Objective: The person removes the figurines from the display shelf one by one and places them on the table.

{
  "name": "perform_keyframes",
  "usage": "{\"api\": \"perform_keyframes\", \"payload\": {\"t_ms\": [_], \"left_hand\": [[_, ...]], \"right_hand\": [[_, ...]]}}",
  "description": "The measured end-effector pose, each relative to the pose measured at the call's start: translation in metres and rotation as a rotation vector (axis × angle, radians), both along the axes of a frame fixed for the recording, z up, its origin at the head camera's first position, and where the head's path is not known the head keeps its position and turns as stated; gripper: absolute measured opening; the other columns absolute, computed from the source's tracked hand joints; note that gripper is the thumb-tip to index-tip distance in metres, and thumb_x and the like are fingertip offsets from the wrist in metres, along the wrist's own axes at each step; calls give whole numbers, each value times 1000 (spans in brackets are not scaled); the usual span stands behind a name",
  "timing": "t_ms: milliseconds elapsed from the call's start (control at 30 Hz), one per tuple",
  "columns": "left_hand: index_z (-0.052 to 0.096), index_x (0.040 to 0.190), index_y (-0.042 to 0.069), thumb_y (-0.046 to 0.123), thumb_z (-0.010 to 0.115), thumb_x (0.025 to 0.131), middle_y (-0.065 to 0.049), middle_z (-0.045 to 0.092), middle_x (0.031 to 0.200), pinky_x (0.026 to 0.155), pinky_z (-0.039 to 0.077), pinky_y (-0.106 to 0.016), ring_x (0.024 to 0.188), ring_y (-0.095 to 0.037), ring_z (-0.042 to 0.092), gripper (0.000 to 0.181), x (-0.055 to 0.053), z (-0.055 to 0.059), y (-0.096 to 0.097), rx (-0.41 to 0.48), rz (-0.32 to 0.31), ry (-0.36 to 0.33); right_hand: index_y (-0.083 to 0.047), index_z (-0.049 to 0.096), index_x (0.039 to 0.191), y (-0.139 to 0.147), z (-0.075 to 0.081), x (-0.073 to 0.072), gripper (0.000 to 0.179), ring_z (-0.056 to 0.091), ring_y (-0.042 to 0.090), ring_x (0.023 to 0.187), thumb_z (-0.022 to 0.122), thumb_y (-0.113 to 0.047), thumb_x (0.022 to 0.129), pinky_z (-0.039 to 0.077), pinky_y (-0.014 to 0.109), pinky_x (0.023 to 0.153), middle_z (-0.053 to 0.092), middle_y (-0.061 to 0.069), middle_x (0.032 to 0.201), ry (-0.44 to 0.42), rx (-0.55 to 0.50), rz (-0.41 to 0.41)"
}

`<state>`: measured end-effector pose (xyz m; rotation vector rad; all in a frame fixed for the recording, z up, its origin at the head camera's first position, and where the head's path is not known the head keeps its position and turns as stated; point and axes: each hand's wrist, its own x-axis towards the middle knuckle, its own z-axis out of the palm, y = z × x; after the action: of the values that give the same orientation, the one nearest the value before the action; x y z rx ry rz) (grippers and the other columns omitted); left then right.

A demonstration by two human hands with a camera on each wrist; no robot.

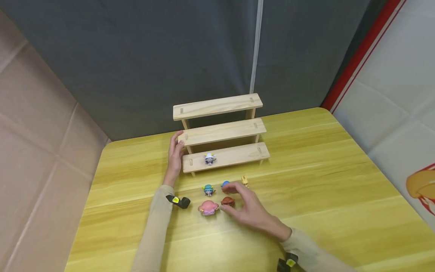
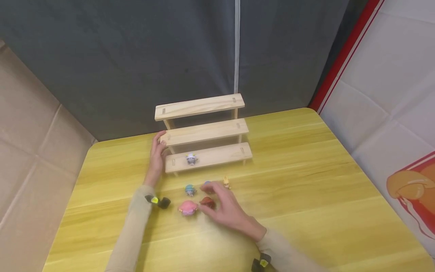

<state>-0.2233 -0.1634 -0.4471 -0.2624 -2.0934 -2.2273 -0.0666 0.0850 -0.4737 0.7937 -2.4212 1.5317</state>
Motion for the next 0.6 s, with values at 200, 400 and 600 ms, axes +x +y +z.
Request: {"api": "perform_keyframes", "payload": {"t_ms": [200, 400, 600], "left_hand": [[33, 155, 3, 17, 38, 108, 1, 43, 115, 104, 32, -65, 110, -24, 43, 50, 0, -1, -1, 2, -10, 6], [33, 155, 3, 16, 38, 108, -1, 43, 114, 104, 30, -67, 112, -31, 41, 50, 0, -1, -1, 8, -16, 12], [32, 156, 4, 16, 37, 107, 2, 43, 116, 102, 34, -60, 111, -24, 44, 50, -1, -2, -1, -18, 0, 3]], "right_hand": [[-4, 59, 125, -2, 10, -5, 48, 66, 30, 107, 82, -11, 83, 55, 41, 96, 68, 7, 119, 30, -13, 15], [-3, 59, 126, 0, 22, -14, 45, 65, 28, 110, 79, -13, 87, 54, 37, 99, 67, 8, 120, 41, -21, -1], [-2, 60, 125, 2, 32, -26, 44, 65, 27, 112, 79, -13, 87, 54, 37, 98, 67, 8, 121, 54, -30, -33]]}}
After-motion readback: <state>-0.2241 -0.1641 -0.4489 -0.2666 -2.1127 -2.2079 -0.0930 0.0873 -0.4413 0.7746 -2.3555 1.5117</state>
